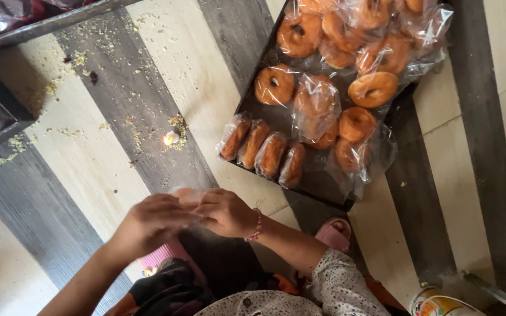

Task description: The person puts donuts into individual plastic bags and places the bagged donuts back into a tray.

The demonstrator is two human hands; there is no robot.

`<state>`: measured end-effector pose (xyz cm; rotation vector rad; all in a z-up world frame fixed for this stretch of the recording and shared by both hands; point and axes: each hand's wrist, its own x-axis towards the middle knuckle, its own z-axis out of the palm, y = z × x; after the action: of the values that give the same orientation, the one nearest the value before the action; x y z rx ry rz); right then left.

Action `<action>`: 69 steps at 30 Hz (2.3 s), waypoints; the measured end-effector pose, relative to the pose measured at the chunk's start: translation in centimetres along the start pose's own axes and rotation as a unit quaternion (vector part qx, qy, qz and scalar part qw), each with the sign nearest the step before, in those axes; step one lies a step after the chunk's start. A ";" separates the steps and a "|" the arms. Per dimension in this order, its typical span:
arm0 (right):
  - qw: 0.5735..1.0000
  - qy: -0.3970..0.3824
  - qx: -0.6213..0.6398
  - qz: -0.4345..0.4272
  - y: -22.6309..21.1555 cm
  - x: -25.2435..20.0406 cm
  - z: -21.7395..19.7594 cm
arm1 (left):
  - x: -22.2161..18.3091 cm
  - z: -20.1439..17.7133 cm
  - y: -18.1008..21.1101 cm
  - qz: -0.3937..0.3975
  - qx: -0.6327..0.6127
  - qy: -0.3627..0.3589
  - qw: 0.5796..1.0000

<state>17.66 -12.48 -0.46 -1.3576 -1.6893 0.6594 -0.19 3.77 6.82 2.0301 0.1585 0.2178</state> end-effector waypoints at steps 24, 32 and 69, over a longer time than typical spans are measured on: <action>0.997 0.033 0.053 0.041 -1.6 4.0 1.2 | -3.8 3.0 -6.3 -0.127 -0.107 0.059 0.984; 0.963 0.097 0.205 0.144 2.6 2.3 2.8 | -3.7 3.4 -7.4 -0.199 -0.175 0.055 0.963; 0.855 0.145 0.263 0.424 14.3 5.2 7.7 | -0.4 7.4 -17.2 -0.421 -0.462 0.282 0.728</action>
<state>18.08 -2.84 -14.54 -1.6430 -0.5257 1.2227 0.74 4.98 -11.81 0.6956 1.0965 0.2517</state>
